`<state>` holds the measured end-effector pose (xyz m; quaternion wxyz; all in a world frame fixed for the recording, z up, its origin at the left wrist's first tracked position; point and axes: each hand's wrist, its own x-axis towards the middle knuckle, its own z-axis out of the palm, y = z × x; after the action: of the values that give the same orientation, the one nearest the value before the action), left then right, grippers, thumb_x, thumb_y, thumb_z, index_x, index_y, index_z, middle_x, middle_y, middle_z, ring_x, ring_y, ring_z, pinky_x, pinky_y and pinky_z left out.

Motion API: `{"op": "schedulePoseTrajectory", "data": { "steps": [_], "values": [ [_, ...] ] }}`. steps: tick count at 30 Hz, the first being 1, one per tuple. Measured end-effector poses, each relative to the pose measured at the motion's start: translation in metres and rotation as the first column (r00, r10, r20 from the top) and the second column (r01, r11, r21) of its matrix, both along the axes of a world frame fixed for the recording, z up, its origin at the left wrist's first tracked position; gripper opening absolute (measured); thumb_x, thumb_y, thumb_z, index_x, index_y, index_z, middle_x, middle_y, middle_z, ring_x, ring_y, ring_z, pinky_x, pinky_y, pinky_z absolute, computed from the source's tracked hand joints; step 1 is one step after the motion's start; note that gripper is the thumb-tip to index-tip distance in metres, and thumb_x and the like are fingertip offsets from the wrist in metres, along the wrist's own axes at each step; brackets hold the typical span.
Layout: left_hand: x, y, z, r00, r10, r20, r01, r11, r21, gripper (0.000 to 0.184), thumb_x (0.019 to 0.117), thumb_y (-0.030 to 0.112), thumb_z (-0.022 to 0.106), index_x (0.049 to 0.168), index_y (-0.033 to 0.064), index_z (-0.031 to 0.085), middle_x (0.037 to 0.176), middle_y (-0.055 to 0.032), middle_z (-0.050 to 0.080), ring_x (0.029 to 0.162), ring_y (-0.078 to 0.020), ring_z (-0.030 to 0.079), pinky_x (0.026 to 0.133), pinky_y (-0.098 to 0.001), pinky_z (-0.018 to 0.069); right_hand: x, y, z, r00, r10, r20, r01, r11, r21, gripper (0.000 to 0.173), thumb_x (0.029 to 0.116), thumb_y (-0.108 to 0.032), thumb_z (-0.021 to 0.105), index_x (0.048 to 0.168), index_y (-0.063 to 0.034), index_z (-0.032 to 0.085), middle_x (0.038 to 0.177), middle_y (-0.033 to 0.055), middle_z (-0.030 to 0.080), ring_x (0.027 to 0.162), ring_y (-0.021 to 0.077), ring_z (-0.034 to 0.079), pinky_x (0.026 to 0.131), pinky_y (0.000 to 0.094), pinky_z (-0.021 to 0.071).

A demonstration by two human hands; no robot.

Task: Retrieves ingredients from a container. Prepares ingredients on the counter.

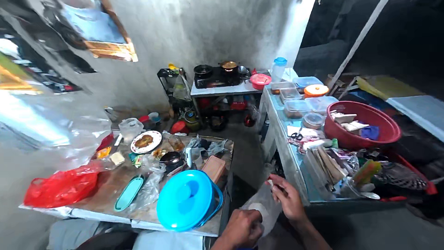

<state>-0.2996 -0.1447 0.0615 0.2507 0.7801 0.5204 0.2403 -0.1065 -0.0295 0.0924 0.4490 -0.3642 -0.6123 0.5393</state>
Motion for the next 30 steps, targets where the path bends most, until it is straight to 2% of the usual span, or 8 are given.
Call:
{"op": "schedulePoseTrajectory", "data": {
  "steps": [9, 12, 15, 17, 19, 23, 26, 30],
  "values": [
    [-0.056, 0.152, -0.005, 0.915, 0.395, -0.084, -0.374, 0.907, 0.191, 0.036, 0.1029, 0.045, 0.056, 0.109, 0.0167, 0.078, 0.092, 0.0002, 0.078, 0.089, -0.0162, 0.074, 0.087, -0.0429, 0.0606, -0.080, 0.227, 0.033, 0.992, 0.083, 0.100, -0.093, 0.990, 0.105, 0.041, 0.1009, -0.002, 0.052, 0.142, 0.0027, 0.054, 0.112, 0.0087, 0.074, 0.067, 0.0079, 0.062, 0.057, 0.0246, 0.0518],
    [-0.088, 0.201, 0.009, 0.884, 0.435, 0.171, -0.466, 0.850, 0.247, 0.028, 0.1044, 0.034, 0.058, 0.109, 0.0155, 0.078, 0.110, 0.0005, 0.077, 0.106, -0.0128, 0.071, 0.098, -0.0366, 0.0581, -0.106, 0.293, 0.046, 0.980, 0.185, 0.079, -0.189, 0.981, 0.042, 0.043, 0.0998, 0.000, 0.050, 0.143, -0.0002, 0.055, 0.128, 0.0110, 0.071, 0.063, 0.0090, 0.061, 0.054, 0.0257, 0.0519],
    [-0.109, 0.250, 0.015, 0.549, 0.518, 0.656, -0.731, 0.678, 0.077, 0.035, 0.1096, 0.030, 0.047, 0.110, 0.0060, 0.073, 0.112, -0.0067, 0.075, 0.102, -0.0196, 0.073, 0.091, -0.0399, 0.0620, -0.125, 0.350, 0.062, 0.949, 0.294, 0.118, -0.299, 0.954, 0.034, 0.046, 0.1009, 0.000, 0.046, 0.146, -0.0054, 0.054, 0.139, 0.0085, 0.065, 0.059, 0.0060, 0.058, 0.053, 0.0245, 0.0524],
    [-0.124, 0.294, 0.004, 0.194, 0.609, 0.769, -0.822, 0.528, -0.211, 0.043, 0.1115, 0.031, 0.040, 0.113, -0.0023, 0.067, 0.106, -0.0115, 0.075, 0.094, -0.0228, 0.073, 0.084, -0.0413, 0.0630, -0.137, 0.387, 0.077, 0.940, 0.310, 0.146, -0.322, 0.944, 0.068, 0.045, 0.1025, -0.003, 0.046, 0.146, -0.0103, 0.056, 0.122, 0.0079, 0.071, 0.056, 0.0061, 0.055, 0.050, 0.0242, 0.0502],
    [-0.139, 0.343, -0.014, -0.104, 0.700, 0.707, -0.733, 0.426, -0.530, 0.049, 0.1129, 0.030, 0.027, 0.124, -0.0060, 0.059, 0.113, -0.0148, 0.072, 0.099, -0.0247, 0.072, 0.085, -0.0422, 0.0621, -0.149, 0.422, 0.096, 0.936, 0.322, 0.145, -0.340, 0.932, 0.124, 0.044, 0.1026, -0.005, 0.046, 0.145, -0.0128, 0.057, 0.097, 0.0057, 0.070, 0.052, 0.0059, 0.050, 0.048, 0.0231, 0.0469],
    [-0.147, 0.430, -0.055, -0.493, 0.686, 0.535, -0.242, 0.483, -0.842, 0.063, 0.1114, 0.050, 0.016, 0.144, 0.0062, 0.047, 0.124, -0.0132, 0.067, 0.110, -0.0251, 0.067, 0.090, -0.0478, 0.0570, -0.170, 0.478, 0.137, 0.888, 0.455, 0.061, -0.457, 0.865, 0.208, 0.041, 0.1024, -0.006, 0.045, 0.142, -0.0130, 0.054, 0.136, 0.0077, 0.066, 0.055, 0.0031, 0.053, 0.048, 0.0198, 0.0466],
    [-0.138, 0.486, -0.065, -0.454, 0.592, 0.666, -0.037, 0.734, -0.678, 0.077, 0.1079, 0.058, 0.008, 0.145, 0.0035, 0.048, 0.122, -0.0115, 0.070, 0.108, -0.0179, 0.069, 0.092, -0.0396, 0.0585, -0.183, 0.513, 0.153, 0.821, 0.570, -0.015, -0.547, 0.795, 0.262, 0.038, 0.1048, -0.011, 0.049, 0.142, -0.0200, 0.054, 0.132, 0.0036, 0.069, 0.059, 0.0021, 0.059, 0.050, 0.0169, 0.0494],
    [-0.142, 0.554, -0.025, -0.482, 0.621, 0.618, -0.015, 0.699, -0.715, 0.067, 0.1106, 0.051, 0.012, 0.135, 0.0105, 0.059, 0.113, -0.0037, 0.074, 0.103, -0.0086, 0.069, 0.092, -0.0316, 0.0578, -0.197, 0.579, 0.140, 0.737, 0.663, 0.133, -0.667, 0.681, 0.301, 0.034, 0.1060, -0.015, 0.053, 0.140, -0.0169, 0.056, 0.115, 0.0022, 0.074, 0.071, 0.0044, 0.065, 0.058, 0.0182, 0.0533]
  ]
}}
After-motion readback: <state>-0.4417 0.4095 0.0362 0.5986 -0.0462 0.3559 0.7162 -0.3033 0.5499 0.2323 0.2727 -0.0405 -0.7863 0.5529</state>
